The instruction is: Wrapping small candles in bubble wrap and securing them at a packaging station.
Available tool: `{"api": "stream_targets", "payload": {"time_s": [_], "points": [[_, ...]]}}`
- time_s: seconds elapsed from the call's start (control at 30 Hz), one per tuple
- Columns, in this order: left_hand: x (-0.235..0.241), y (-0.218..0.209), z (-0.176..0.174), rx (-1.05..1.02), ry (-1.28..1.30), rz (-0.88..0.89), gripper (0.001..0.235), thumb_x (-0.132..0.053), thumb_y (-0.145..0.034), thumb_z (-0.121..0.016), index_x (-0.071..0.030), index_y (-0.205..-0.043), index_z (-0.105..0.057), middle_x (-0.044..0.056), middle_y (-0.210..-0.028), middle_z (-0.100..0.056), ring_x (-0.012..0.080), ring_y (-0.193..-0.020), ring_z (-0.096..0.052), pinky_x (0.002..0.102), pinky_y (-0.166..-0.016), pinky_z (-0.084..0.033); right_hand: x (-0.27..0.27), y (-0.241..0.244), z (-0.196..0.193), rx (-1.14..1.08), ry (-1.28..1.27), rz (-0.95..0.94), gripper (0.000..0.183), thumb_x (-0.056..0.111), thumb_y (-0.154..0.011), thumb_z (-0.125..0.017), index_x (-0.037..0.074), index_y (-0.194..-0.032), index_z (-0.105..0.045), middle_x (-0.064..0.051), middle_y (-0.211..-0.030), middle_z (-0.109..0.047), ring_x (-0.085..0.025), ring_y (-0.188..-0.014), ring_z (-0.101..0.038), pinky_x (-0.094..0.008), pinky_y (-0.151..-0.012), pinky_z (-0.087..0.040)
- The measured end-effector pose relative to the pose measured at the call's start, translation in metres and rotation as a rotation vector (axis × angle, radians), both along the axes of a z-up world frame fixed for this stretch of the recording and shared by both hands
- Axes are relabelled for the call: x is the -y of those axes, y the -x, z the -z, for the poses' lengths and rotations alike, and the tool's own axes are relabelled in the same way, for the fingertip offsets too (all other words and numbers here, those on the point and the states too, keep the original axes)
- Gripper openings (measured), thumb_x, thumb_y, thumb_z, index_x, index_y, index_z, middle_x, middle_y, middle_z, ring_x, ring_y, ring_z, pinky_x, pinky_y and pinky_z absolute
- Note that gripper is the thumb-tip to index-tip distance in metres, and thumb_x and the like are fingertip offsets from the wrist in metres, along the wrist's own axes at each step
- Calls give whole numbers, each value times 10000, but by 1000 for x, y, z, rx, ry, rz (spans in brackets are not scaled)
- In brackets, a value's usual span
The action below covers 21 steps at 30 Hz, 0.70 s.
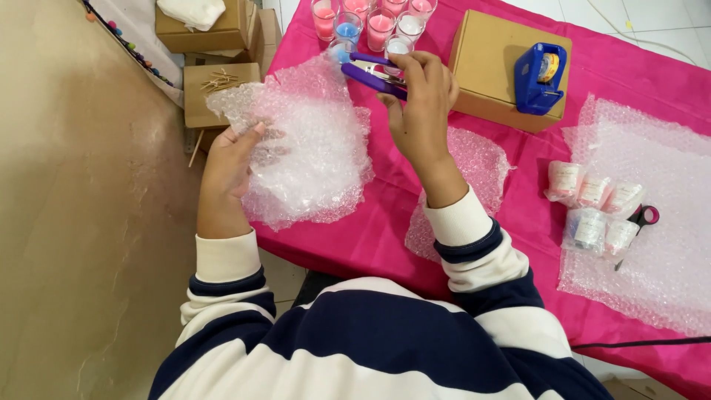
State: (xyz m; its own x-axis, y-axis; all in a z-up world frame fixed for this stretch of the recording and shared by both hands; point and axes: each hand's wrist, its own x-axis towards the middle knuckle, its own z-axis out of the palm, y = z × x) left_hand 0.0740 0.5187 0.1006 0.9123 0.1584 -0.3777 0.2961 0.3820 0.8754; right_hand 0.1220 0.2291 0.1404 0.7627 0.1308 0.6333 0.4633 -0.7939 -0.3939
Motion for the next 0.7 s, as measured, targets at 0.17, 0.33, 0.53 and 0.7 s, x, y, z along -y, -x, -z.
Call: {"api": "stream_targets", "payload": {"time_s": [0.17, 0.33, 0.53, 0.7], "points": [[-13, -6, 27, 2, -644, 107, 229, -319, -966, -663, -156, -1111, -730, -79, -930, -665, 55, -844, -556, 236, -757, -443, -9, 8, -6, 2, -26, -101, 429, 242, -971, -757, 158, -1344, -561, -99, -1245, -552, -306, -1178, -542, -498, -1022, -357], [-24, -18, 55, -35, -1023, 115, 510, -326, -985, -708, -155, -777, -275, -13, -725, -319, 150, -636, -294, 369, -571, -267, -36, 16, 11, -30, 9, -231, 480, 303, -975, -769, 186, -1383, -543, -85, -1267, -569, -294, -1186, -548, -523, -1075, -371], [-39, -28, 96, 73, -1192, -63, 551, -439, -870, -847, -127, -1260, -615, 69, -1092, -681, 310, -1080, -666, 465, -874, -553, -69, 16, 71, -185, 114, -329, 607, 210, -761, -892, 176, -1301, -618, -72, -1198, -599, -295, -1186, -564, -573, -1142, -263], [-27, -28, 85, 189, -1190, -328, 604, -394, -873, -867, -166, -1309, -517, 105, -1342, -449, 357, -1345, -399, 523, -1181, -282, -56, 19, 81, -396, 186, -388, 704, 333, -843, -848, 168, -1437, -509, -111, -1347, -546, -351, -1284, -546, -650, -1140, -296]]}}
